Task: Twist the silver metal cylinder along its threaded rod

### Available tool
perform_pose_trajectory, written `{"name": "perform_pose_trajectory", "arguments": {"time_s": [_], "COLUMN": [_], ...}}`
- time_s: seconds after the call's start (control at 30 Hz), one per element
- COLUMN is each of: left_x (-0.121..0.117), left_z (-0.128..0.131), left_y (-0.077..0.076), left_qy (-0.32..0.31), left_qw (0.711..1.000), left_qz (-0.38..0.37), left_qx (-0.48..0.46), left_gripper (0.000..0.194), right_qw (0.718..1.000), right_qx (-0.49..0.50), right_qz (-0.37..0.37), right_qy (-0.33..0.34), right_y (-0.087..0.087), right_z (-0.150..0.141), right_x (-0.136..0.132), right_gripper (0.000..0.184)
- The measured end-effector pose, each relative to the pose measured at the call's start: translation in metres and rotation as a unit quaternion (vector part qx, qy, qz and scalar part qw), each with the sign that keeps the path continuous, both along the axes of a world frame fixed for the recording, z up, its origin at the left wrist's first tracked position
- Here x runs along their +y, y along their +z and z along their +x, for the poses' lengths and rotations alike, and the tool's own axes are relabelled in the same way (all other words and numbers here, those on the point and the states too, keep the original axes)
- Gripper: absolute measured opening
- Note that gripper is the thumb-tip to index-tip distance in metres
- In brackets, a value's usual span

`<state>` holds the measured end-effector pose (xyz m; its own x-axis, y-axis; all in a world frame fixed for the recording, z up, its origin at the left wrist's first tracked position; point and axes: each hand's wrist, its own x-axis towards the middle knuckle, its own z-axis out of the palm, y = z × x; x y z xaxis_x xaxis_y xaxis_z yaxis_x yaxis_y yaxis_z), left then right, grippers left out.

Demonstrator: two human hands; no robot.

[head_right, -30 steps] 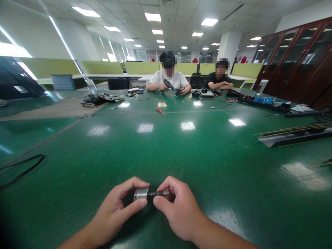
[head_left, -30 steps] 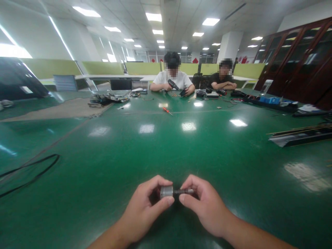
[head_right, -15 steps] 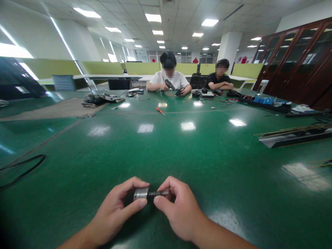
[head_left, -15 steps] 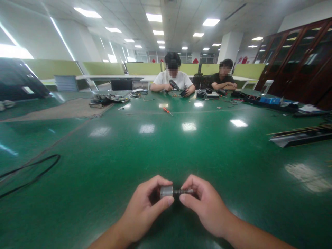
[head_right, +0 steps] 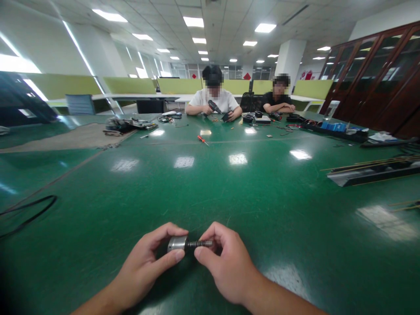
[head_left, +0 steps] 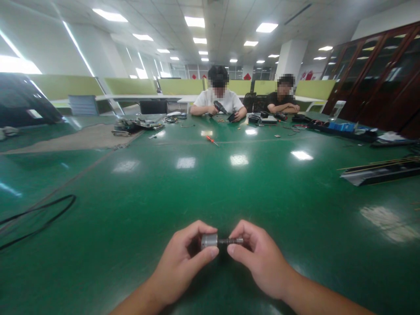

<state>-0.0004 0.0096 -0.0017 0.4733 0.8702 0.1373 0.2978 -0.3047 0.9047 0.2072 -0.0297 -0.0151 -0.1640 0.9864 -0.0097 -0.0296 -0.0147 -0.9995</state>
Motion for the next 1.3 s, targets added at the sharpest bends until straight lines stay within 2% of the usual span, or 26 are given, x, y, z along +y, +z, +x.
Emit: {"name": "perform_pose_trajectory", "arguments": {"time_s": [0.8, 1.3], "left_x": [-0.0017, -0.0012], "left_z": [-0.0022, 0.0001], "left_y": [0.0018, 0.0021], "left_qy": [0.009, 0.01], "left_qw": [0.999, 1.0], "left_qz": [0.031, 0.015], "left_qx": [0.013, -0.007], "left_gripper": [0.021, 0.021], "right_qw": [1.0, 1.0], "right_qx": [0.007, -0.001], "right_qz": [0.001, 0.003], "right_qy": [0.0, -0.003], "right_y": [0.0011, 0.0023], "right_z": [0.0005, 0.0014], "right_x": [0.0006, 0.0001], "right_gripper": [0.01, 0.011]}}
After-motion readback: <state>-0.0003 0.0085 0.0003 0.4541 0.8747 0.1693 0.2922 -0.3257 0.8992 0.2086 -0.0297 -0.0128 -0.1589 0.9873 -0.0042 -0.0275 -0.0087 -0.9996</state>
